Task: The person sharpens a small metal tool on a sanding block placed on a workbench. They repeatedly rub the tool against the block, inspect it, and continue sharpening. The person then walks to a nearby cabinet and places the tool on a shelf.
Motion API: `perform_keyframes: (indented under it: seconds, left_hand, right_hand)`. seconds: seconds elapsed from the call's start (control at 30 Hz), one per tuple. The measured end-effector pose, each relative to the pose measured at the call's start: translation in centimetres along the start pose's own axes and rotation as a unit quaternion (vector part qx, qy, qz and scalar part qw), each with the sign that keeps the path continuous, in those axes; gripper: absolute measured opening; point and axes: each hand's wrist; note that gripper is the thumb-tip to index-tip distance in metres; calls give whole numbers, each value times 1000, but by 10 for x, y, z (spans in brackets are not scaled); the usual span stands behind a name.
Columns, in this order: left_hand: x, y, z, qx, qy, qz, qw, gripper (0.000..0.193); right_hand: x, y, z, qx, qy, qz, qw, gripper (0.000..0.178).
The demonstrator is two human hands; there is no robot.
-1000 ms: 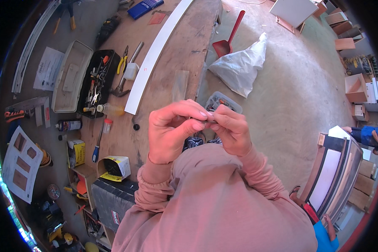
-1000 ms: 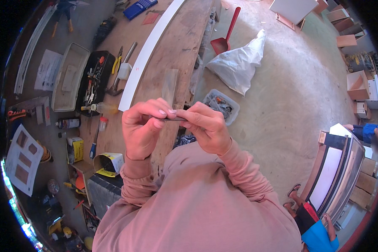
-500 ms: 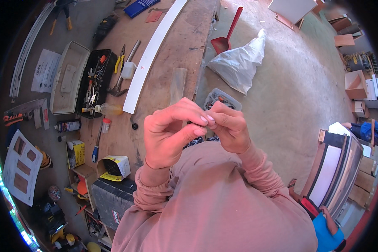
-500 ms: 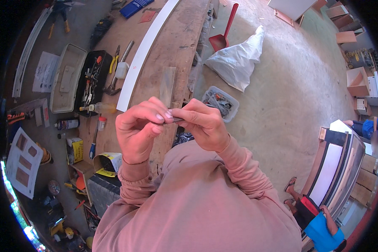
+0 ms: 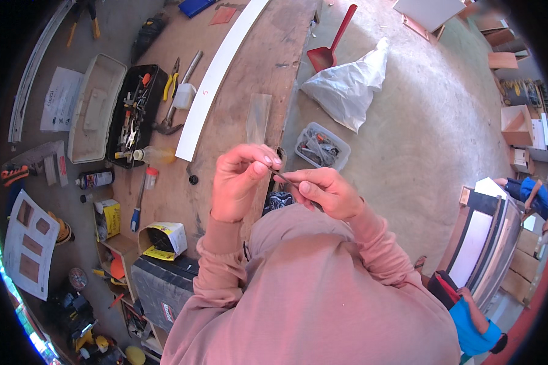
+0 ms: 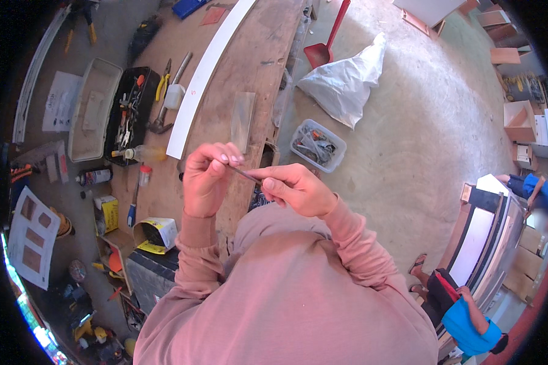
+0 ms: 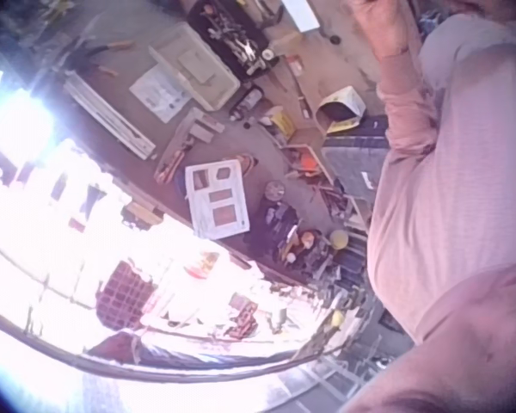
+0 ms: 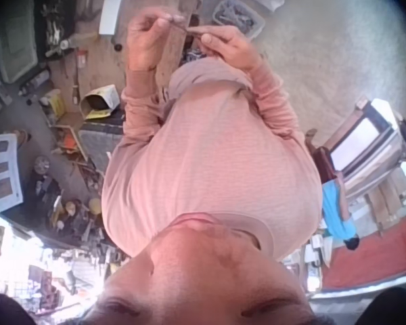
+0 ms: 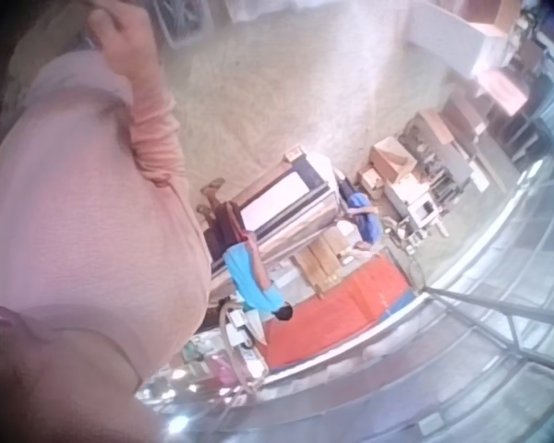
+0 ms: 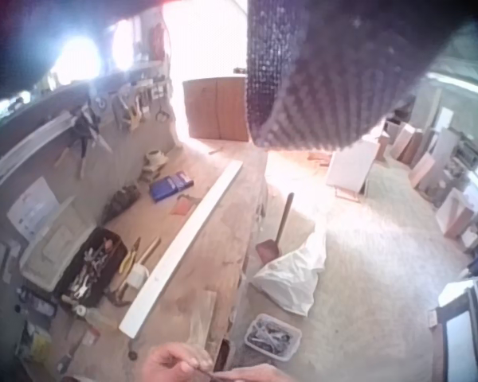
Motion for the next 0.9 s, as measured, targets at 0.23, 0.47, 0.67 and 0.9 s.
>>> perform_keyframes:
  seconds: [0.23, 0.47, 0.67, 0.9]
  left_hand:
    - [-66, 23, 1, -29, -316, 424, 848, 23]
    - [-90, 49, -13, -46, -69, 687, 722, 27]
    - [-96, 92, -16, -58, 32, 729, 682, 48]
    - [-105, 108, -13, -73, 143, 747, 645, 74]
  right_hand:
    - [-18, -49, 66, -94, -294, -260, 915, 36]
    - [-43, -59, 121, 115, -199, -280, 932, 36]
    - [-61, -74, 149, -47, -220, -450, 864, 43]
    - [-56, -86, 147, -20, -227, -536, 813, 52]
Point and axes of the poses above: each hand's wrist, its own z-axis towards the middle knuckle, its own x-axis out of the palm, y = z × x, and after that the axes turned 12 degrees about x, right-handed
